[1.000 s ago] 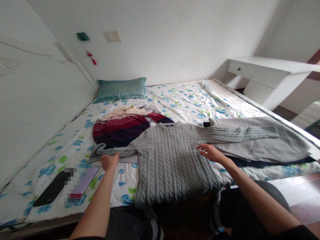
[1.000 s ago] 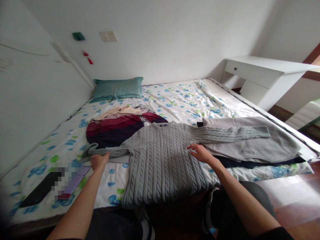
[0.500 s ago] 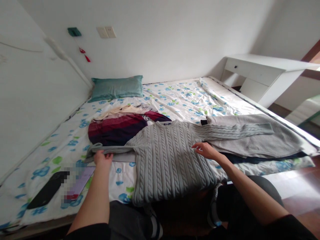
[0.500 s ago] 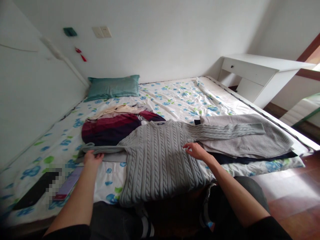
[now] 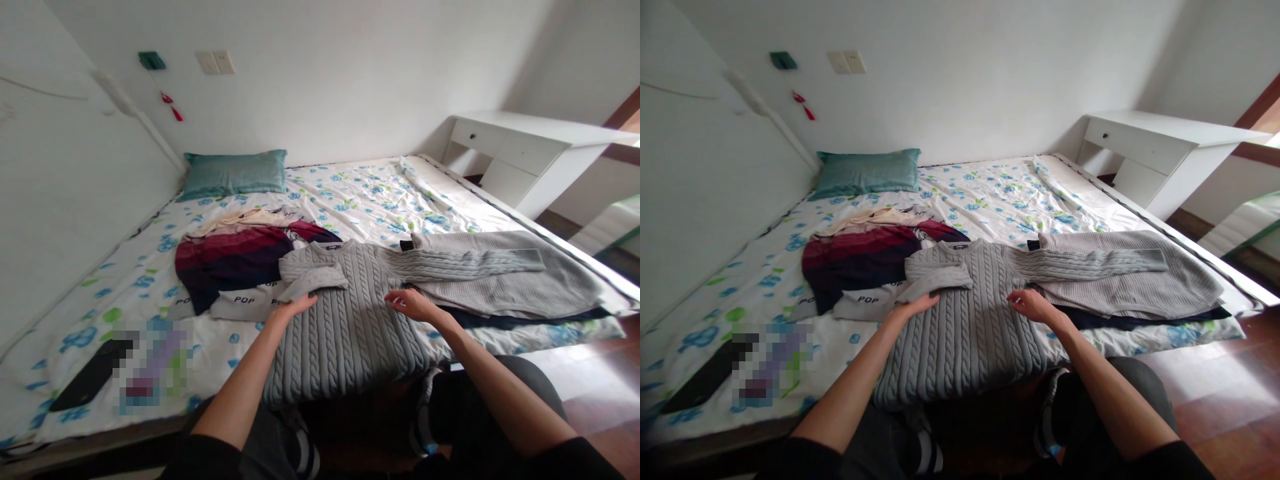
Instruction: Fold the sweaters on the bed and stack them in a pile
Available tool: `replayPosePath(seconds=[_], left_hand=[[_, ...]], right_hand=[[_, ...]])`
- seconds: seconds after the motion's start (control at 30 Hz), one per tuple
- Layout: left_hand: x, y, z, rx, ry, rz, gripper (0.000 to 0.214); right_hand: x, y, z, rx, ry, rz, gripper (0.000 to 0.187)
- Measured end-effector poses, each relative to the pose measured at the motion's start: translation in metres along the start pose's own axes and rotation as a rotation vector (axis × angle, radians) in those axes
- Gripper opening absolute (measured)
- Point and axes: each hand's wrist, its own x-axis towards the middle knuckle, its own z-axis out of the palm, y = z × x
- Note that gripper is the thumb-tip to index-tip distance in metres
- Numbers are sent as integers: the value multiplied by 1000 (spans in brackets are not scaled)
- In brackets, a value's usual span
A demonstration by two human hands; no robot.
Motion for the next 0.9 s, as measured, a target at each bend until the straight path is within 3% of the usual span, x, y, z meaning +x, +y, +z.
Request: replayPosePath(seconds=[0.07,0.23,0.4,0.53,0.67,0.77,0.83,0.9], left_hand=[[-1,-4,9,11,-45,48,78],[4,-13,9,71,-13,75,98],[7,-12,37,335,-11,39,87],[10,-3,64,341,61,58,81],[29,32,88,37,99,38,90],[52,76,103,-469,130,-117,85],[63,105,110,-839,19,-130,89],[65,122,113,-1042,-182,-64,89]], right_hand=[[-1,1,-1,-14,-5,3,30],[-1,0,-3,-23,-9,1,31],[1,-12,-8,-72,-51,23,33],[1,-20,-11,-85,-102,13,36],[3,-19,-12,-106,-108,-7,36],[6,-19,-13,-115,-95,4,36],[9,-19,-13,-100,-90,9,39],[12,-19,-13,-82,-96,22,45]])
